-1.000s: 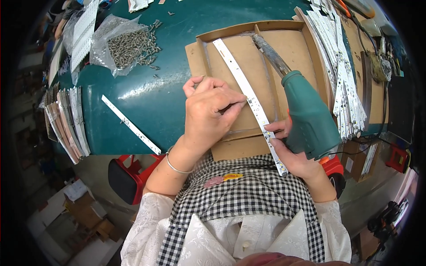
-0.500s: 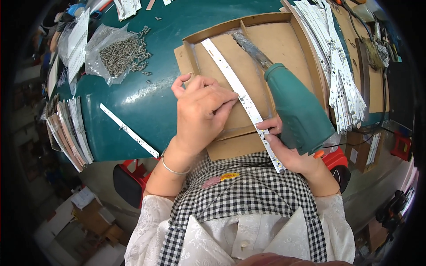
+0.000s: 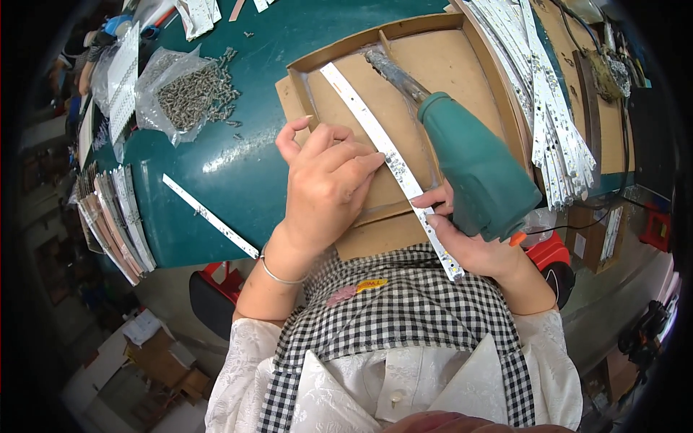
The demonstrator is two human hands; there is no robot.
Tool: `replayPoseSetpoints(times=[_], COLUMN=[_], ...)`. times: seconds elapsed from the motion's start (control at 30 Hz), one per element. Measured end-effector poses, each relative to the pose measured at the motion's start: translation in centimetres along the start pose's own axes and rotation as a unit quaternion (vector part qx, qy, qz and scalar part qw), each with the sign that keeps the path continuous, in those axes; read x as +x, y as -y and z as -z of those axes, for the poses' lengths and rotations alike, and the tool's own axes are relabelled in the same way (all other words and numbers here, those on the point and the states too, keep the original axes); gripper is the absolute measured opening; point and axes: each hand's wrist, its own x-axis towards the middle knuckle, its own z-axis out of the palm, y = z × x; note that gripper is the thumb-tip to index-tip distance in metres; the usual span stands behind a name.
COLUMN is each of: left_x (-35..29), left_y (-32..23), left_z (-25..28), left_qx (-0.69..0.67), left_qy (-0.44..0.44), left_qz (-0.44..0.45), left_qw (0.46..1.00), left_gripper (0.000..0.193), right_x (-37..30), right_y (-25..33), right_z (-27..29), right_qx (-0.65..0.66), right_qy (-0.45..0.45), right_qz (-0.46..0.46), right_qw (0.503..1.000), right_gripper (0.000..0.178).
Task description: The person assembles LED strips by picking up strips and small connectors, placing each strip on a cardboard fixture, and soldering the connectors onto the strips using a soldering tool.
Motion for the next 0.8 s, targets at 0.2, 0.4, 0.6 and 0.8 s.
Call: replayPoseSetpoints(times=[0.2,0.4,0.6,0.8], left_x=[-0.6,-1.1,-1.7,-1.8], left_y=[0.2,0.5,0.7,1.1], left_z=[-0.2,-0.4,-1.0,-1.3], left_qx=[-0.074,-0.103,-0.129,-0.144], left_qy=[-0.02,-0.04,-0.054,-0.061], left_qz=[0.094,0.107,0.118,0.12], left_qw=[0.993,0.988,0.983,0.98], left_gripper=[0.014,0.015,0.014,0.014], right_x=[-0.7,-3.8,-6.1,-5.4], right_y=[-0.4,3.4,3.0,3.8], right_z=[1.6,3.6,4.7,4.7], right_qx=[-0.123,0.194,0.146,0.155], right_qy=[0.031,-0.137,-0.141,-0.134], right_qz=[0.082,-0.092,-0.112,-0.141], right_qw=[0.988,0.967,0.973,0.968], right_gripper=[0.023,0.071,0.079,0.067])
